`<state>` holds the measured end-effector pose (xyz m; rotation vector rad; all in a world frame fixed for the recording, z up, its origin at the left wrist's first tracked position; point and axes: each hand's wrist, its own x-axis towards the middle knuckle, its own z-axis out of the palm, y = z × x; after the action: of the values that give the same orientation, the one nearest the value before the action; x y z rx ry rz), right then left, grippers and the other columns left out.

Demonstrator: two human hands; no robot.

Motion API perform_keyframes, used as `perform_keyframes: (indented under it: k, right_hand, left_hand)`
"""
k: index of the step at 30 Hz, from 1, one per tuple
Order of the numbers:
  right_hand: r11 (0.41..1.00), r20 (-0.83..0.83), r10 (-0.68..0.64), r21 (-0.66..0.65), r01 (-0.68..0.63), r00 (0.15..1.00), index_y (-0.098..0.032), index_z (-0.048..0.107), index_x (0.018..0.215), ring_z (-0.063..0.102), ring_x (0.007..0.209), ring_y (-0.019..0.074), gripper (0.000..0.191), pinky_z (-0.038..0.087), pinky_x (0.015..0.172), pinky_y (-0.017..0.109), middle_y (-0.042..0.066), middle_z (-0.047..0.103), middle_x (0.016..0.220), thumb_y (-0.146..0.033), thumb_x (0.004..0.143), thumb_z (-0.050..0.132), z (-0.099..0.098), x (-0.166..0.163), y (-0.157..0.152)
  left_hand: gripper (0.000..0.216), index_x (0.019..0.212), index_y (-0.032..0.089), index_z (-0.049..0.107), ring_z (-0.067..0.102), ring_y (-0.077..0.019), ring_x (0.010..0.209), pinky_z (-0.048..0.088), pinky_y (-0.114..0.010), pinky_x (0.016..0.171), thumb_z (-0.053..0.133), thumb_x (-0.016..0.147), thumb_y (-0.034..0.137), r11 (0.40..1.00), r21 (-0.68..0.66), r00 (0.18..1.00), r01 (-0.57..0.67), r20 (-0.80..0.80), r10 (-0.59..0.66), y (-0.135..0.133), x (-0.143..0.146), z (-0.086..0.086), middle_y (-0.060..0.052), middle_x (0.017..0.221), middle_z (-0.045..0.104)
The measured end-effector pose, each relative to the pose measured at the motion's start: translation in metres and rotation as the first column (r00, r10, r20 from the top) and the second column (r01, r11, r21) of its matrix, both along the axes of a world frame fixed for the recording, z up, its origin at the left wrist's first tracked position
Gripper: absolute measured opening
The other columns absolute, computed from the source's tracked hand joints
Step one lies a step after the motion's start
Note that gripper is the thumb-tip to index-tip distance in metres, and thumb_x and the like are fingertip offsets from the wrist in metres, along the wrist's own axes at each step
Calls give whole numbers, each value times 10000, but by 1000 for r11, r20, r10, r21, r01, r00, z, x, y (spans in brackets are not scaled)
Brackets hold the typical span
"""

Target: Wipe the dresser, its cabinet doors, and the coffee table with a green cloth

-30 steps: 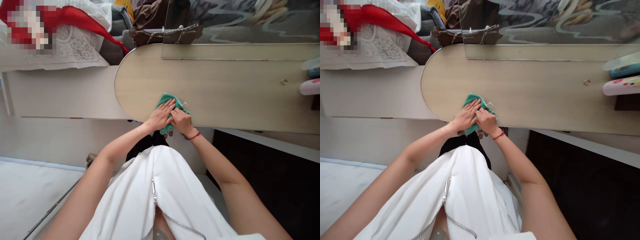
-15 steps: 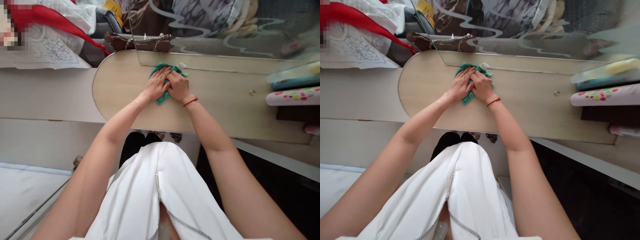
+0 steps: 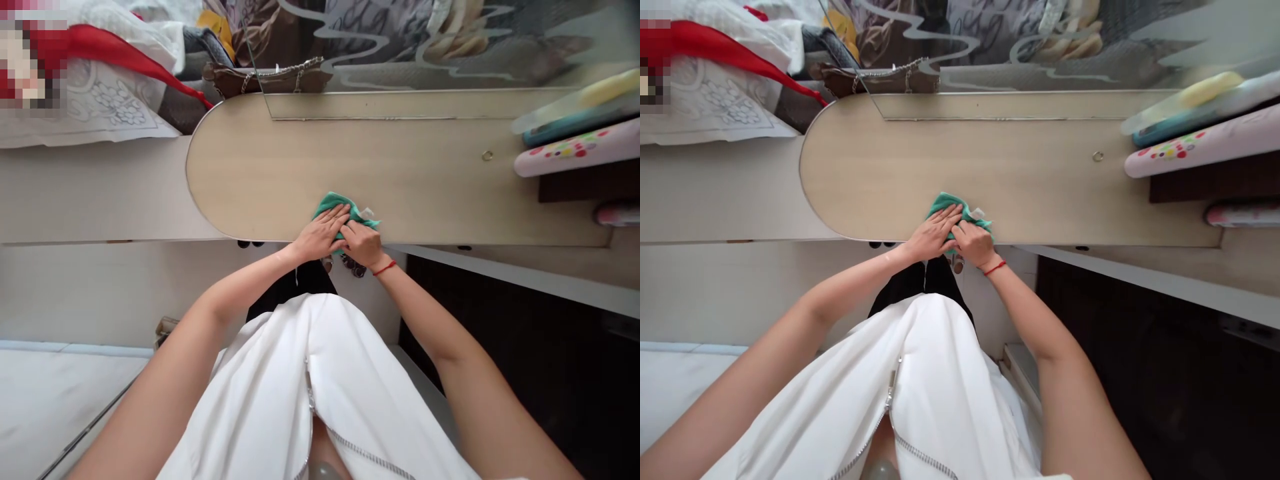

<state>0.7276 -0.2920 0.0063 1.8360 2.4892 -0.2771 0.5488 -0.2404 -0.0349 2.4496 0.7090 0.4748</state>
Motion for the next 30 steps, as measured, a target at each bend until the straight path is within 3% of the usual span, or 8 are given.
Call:
perform_keyframes:
  k: [4,10,12,15,19,23,27,30]
  right_hand:
    - [1000,-7,-15,8,15,1000,-146,705,1071,629,949,255,387,401,716,318,189,709,1041,-406,1041,421,2,16,54]
    - [992,6,-82,94,81,997,-60,623,1297,596,1184,249,434,421,881,311,229,649,1342,-341,1046,408,10,70,179]
    - [995,14,-47,94,45,999,-60,618,1304,587,1217,252,420,431,936,326,220,638,1374,-332,1036,441,15,83,209]
    - [996,28,-31,89,28,999,-140,600,1360,569,1247,256,406,448,996,362,169,620,1427,-343,1037,462,23,87,226]
    - [990,-22,-117,74,118,993,-164,560,1413,575,1190,238,390,450,1008,370,150,627,1398,-269,1070,407,29,74,193]
    - [994,-48,-102,-46,100,994,-87,583,1380,623,1100,239,380,459,911,325,169,679,1259,-232,1060,439,29,72,100]
    - [995,-59,10,-96,-16,998,-130,686,1207,653,999,225,307,422,753,275,150,723,1136,-257,1041,460,26,94,0]
    - [993,-60,76,-88,-81,995,-141,718,1145,662,954,223,280,380,693,278,145,730,1075,-216,998,492,26,110,-31]
  left_hand:
    - [759,1634,91,370,244,-253,1665,295,-493,1357,287,1078,601,997,30,997,70,12,-70,65,20,-1,-179,1740,336]
    - [735,1591,86,428,246,-277,1663,244,-478,1367,305,1075,595,999,32,1000,-6,24,5,193,86,5,-180,1738,339]
    - [719,1579,118,453,295,-275,1646,266,-466,1359,310,1071,607,999,25,998,-36,62,35,218,97,9,-170,1714,391]
    - [666,1567,189,484,374,-245,1605,291,-419,1348,323,1064,595,996,14,992,-83,96,81,228,101,13,-126,1678,465]
    - [631,1566,164,489,355,-250,1615,256,-438,1366,391,1035,490,975,-5,970,-224,95,223,189,100,11,-113,1706,426]
    - [682,1572,165,486,328,-283,1632,271,-503,1361,388,1035,573,958,-53,955,-281,83,284,82,101,13,-137,1716,400]
    - [781,1577,95,466,321,-328,1632,313,-550,1328,343,1038,647,955,-40,955,-294,34,295,-35,110,20,-221,1698,396]
    - [800,1573,52,461,319,-335,1633,336,-557,1316,312,1054,642,945,-29,946,-325,-3,325,-74,119,22,-259,1693,380]
